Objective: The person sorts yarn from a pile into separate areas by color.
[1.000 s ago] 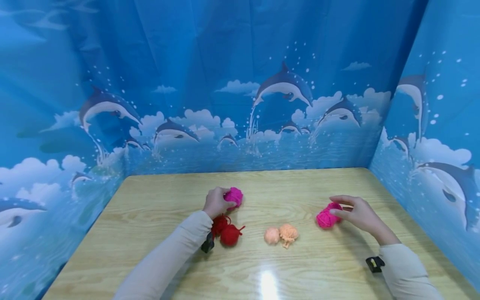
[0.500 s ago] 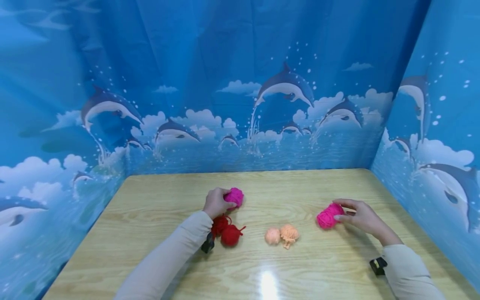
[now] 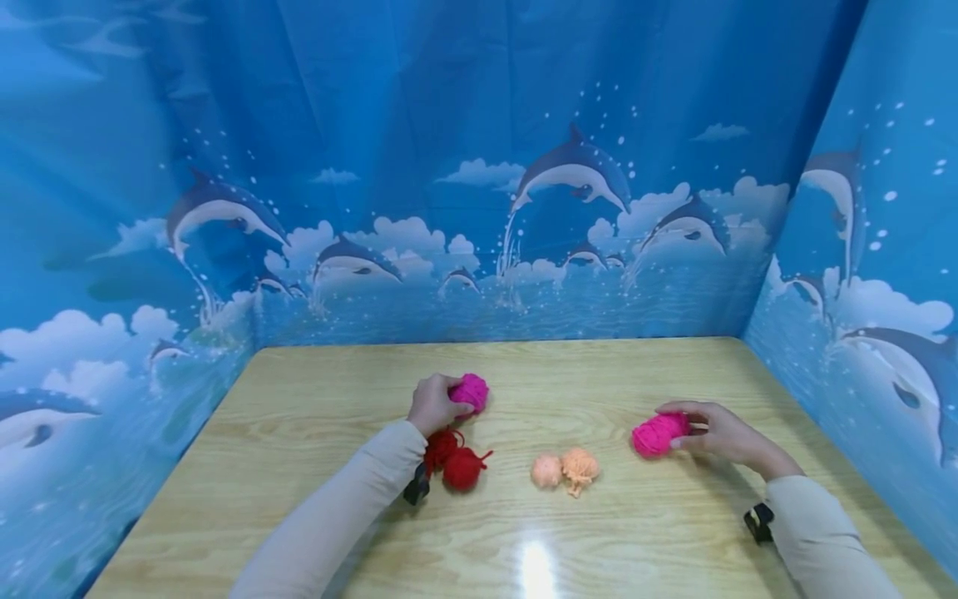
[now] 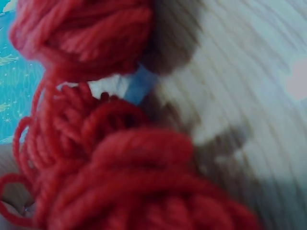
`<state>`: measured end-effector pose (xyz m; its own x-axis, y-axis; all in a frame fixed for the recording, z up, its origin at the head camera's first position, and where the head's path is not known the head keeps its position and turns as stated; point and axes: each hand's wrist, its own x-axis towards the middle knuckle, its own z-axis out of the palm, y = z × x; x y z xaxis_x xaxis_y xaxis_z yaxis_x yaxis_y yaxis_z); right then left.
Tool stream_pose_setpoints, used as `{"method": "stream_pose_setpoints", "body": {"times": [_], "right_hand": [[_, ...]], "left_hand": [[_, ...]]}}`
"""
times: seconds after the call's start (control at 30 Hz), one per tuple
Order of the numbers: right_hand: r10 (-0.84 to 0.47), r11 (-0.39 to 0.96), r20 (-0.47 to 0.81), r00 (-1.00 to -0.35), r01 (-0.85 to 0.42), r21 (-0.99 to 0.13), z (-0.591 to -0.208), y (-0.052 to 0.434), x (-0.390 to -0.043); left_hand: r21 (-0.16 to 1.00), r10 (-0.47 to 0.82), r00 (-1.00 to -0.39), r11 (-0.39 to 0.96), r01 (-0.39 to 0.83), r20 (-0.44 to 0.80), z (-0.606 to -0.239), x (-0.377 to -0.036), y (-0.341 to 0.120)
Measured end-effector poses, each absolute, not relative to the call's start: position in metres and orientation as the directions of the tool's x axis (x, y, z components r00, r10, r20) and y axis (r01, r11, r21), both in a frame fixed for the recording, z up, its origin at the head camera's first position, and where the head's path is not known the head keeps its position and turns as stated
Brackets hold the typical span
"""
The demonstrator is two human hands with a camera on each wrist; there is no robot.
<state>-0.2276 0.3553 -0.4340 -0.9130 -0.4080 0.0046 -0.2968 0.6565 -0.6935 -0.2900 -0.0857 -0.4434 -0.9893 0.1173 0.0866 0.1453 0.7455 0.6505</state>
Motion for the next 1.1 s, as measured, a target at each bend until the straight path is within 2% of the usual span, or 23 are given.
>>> {"method": "stream_pose_setpoints", "body": {"times": [0.6,1.1], "right_hand": [[-0.332,0.726,0.004,-0.943,-0.258,-0.638,-0.437,0.35,-0.228],[-0.208,0.763,0.013,-0.978,-0.17,-0.623,-0.431,0.329,-0.232]], "left_hand": [[0.639,0.116,-0.989,0.755,0.149,0.094,-0.447,-0.292,-0.087],[0.637,0.119,-0.99,0.757,0.143,0.08,-0.444,-0.291,-0.087]]}}
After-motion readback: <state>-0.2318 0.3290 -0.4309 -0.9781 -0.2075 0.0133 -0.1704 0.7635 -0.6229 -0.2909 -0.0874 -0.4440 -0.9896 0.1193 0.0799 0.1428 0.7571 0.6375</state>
